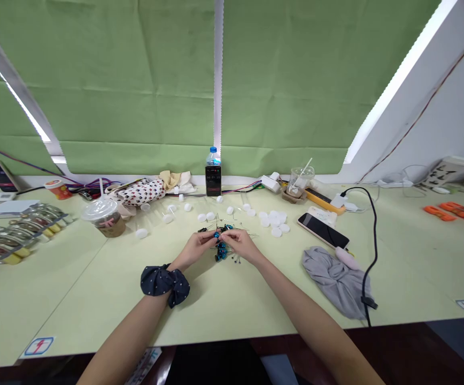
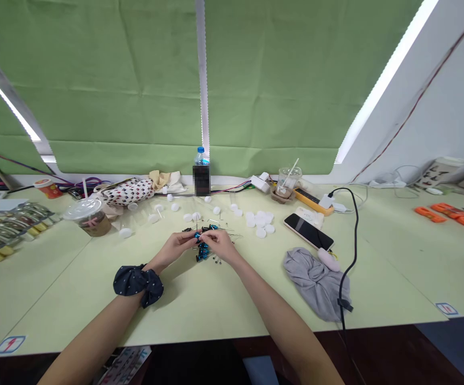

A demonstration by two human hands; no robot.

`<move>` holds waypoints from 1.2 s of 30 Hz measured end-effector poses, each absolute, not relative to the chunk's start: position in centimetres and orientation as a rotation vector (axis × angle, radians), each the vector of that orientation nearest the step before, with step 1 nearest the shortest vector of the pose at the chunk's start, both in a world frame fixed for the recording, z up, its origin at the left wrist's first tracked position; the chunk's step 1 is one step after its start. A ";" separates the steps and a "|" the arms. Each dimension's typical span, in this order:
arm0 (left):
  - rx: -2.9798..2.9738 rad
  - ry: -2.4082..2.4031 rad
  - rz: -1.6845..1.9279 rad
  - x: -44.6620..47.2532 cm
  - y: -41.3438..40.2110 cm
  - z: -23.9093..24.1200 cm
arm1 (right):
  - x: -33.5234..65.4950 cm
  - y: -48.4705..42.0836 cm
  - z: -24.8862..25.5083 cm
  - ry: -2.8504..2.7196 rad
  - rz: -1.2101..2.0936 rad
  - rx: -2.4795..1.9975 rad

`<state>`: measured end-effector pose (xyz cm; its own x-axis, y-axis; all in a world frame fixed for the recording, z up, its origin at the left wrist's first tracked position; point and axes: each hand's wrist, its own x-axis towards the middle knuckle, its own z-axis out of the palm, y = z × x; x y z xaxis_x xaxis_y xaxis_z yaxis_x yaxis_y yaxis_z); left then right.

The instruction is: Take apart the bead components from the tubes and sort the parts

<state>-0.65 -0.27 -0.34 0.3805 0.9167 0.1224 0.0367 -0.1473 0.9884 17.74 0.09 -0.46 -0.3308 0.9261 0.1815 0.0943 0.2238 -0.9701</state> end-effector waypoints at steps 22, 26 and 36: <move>1.767 0.902 1.033 -0.9 -0.2 -0.8 | 18.0 -0.2 -0.4 -1.733 1.196 -1.017; 1.649 0.892 1.027 -0.9 -0.1 -1.1 | 17.8 -0.6 -0.3 -1.981 0.616 -1.050; 1.831 0.964 1.037 -0.8 0.0 -1.2 | 17.9 -0.8 0.1 -2.008 0.560 -1.317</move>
